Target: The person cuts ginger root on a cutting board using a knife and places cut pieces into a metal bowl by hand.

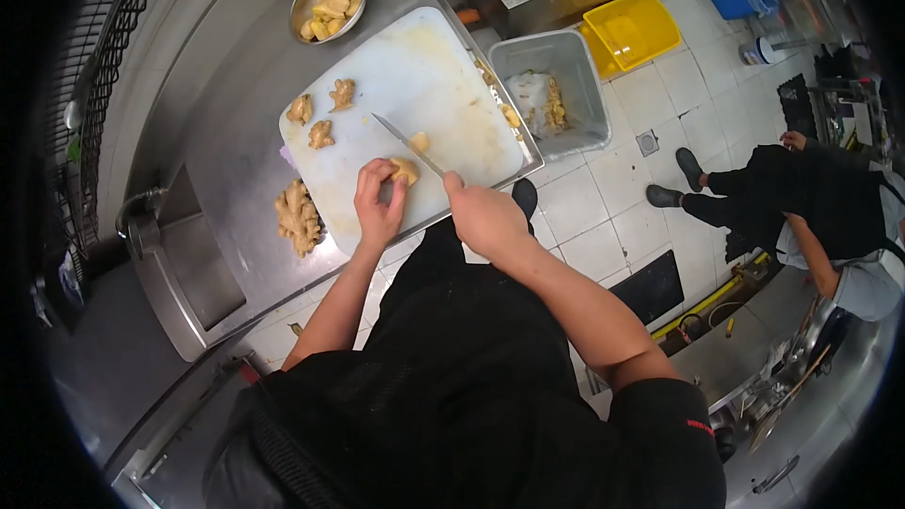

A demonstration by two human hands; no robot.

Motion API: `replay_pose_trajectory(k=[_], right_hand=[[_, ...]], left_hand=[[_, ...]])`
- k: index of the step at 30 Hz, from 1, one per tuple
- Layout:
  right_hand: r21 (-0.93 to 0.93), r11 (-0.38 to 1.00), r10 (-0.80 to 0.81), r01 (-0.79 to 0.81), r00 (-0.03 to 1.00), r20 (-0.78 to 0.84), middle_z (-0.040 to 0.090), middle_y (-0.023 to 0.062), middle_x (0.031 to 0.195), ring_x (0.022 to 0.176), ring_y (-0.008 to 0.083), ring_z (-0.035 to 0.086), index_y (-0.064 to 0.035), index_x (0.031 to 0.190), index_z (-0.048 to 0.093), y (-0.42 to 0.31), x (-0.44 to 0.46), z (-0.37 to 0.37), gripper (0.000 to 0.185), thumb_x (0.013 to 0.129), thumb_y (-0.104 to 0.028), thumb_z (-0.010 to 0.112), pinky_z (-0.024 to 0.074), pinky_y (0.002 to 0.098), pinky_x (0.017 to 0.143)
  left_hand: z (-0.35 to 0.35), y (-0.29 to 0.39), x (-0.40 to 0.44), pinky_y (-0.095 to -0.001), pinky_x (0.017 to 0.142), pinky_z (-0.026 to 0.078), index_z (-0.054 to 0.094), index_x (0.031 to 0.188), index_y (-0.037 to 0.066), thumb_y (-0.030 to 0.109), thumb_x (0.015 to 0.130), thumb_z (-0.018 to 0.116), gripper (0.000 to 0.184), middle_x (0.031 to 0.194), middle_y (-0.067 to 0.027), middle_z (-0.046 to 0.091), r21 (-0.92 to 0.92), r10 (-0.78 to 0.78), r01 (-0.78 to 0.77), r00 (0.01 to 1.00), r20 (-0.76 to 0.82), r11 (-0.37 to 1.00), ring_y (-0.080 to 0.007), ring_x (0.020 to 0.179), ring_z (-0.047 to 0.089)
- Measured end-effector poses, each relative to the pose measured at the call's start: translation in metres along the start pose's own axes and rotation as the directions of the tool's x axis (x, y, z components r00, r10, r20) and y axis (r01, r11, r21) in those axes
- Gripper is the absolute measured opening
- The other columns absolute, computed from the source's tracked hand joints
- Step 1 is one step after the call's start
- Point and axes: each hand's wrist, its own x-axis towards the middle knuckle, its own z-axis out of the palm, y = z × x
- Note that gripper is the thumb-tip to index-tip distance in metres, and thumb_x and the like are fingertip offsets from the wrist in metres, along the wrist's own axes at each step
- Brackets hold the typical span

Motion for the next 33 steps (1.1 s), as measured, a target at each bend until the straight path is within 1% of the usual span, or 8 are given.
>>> replay_pose_trajectory(k=[3,6,7,11,19,25,28,33], right_hand=[[-0.256,0.96,-0.161,0.112,0.971,-0.177,0.068,0.0183,0.075,0.059,0.0275,0.071,0.0044,0.117,0.051,-0.011,-0.029,0.007,0.032,0.091,-0.012,0.056,0.0561,0.0391,0.05],[-0.272,0.955,-0.177,0.12,0.964,-0.199,0.064,0.0157,0.074,0.06,0.0307,0.07,0.0046,0.123,0.051,-0.027,-0.05,0.011,0.038,0.088,-0.009,0.056,0.0545,0.0432,0.051],[-0.311,0.943,-0.194,0.121,0.957,-0.215,0.064,0.0148,0.074,0.057,0.0267,0.069,0.0067,0.132,0.051,-0.03,-0.054,0.014,0.05,0.086,-0.009,0.058,0.0538,0.0379,0.047],[-0.34,0.935,-0.181,0.099,0.958,-0.22,0.066,0.0157,0.074,0.055,0.0263,0.07,0.0069,0.129,0.054,-0.039,-0.058,0.023,0.05,0.084,-0.013,0.061,0.0546,0.0369,0.046],[-0.505,0.862,-0.165,-0.048,0.915,-0.368,0.06,0.0097,0.068,0.046,0.0177,0.061,0.0014,0.128,0.06,-0.055,-0.053,0.045,0.05,0.081,-0.015,0.063,0.0501,0.0309,0.043],[-0.353,0.935,-0.105,-0.024,0.934,-0.34,0.064,0.0136,0.068,0.052,0.023,0.067,0.0049,0.128,0.054,-0.062,-0.033,0.044,0.048,0.083,-0.012,0.062,0.0531,0.0359,0.044],[-0.276,0.961,-0.126,0.033,0.936,-0.327,0.065,0.0154,0.068,0.054,0.0259,0.069,0.0048,0.127,0.053,-0.058,-0.02,0.033,0.046,0.085,-0.012,0.061,0.0537,0.0372,0.044],[-0.339,0.941,-0.089,-0.017,0.95,-0.298,0.066,0.0161,0.07,0.054,0.0282,0.069,0.0046,0.126,0.052,-0.063,-0.033,0.03,0.043,0.087,-0.011,0.06,0.0537,0.038,0.046]], left_hand=[[0.004,0.005,-0.003,-0.0407,0.085,0.052,0.067,0.101,0.002,0.002,0.083,0.073,0.019,0.109,-0.0153,0.064,-0.026,-0.086,0.085,0.996,-0.025,0.996,-0.0342,0.101,0.063],[0.002,-0.001,-0.006,-0.0408,0.085,0.052,0.068,0.1,0.001,0.006,0.081,0.074,0.021,0.11,-0.0155,0.064,0.065,-0.028,0.029,0.999,-0.015,0.997,-0.0345,0.101,0.063],[0.003,-0.003,-0.005,-0.0408,0.085,0.052,0.068,0.1,0.001,0.006,0.081,0.074,0.021,0.11,-0.0155,0.064,0.058,-0.024,0.025,1.0,-0.019,0.998,-0.0345,0.101,0.063],[0.003,-0.006,-0.012,-0.0411,0.086,0.052,0.069,0.102,0.001,0.007,0.076,0.074,0.027,0.109,-0.016,0.064,0.021,-0.036,0.038,0.998,-0.054,0.999,-0.0365,0.103,0.062],[0.002,-0.008,-0.013,-0.0406,0.085,0.053,0.069,0.104,0.001,0.007,0.074,0.071,0.03,0.11,-0.0163,0.064,-0.026,-0.132,0.132,0.991,-0.017,0.991,-0.0369,0.102,0.063],[0.002,-0.012,-0.012,-0.0395,0.082,0.053,0.07,0.102,0.001,0.006,0.073,0.073,0.029,0.109,-0.0149,0.064,-0.014,-0.06,0.06,0.998,-0.026,0.998,-0.035,0.098,0.064],[0.003,-0.011,-0.011,-0.0362,0.077,0.052,0.072,0.096,0.002,0.006,0.077,0.072,0.02,0.104,-0.014,0.063,-0.041,-0.015,0.011,0.996,-0.082,0.999,-0.0297,0.089,0.066],[0.0,-0.003,-0.009,-0.0372,0.081,0.054,0.071,0.089,0.0,0.004,0.075,0.077,0.016,0.107,-0.0143,0.063,0.012,-0.049,0.05,0.998,-0.044,0.999,-0.0306,0.097,0.065]])
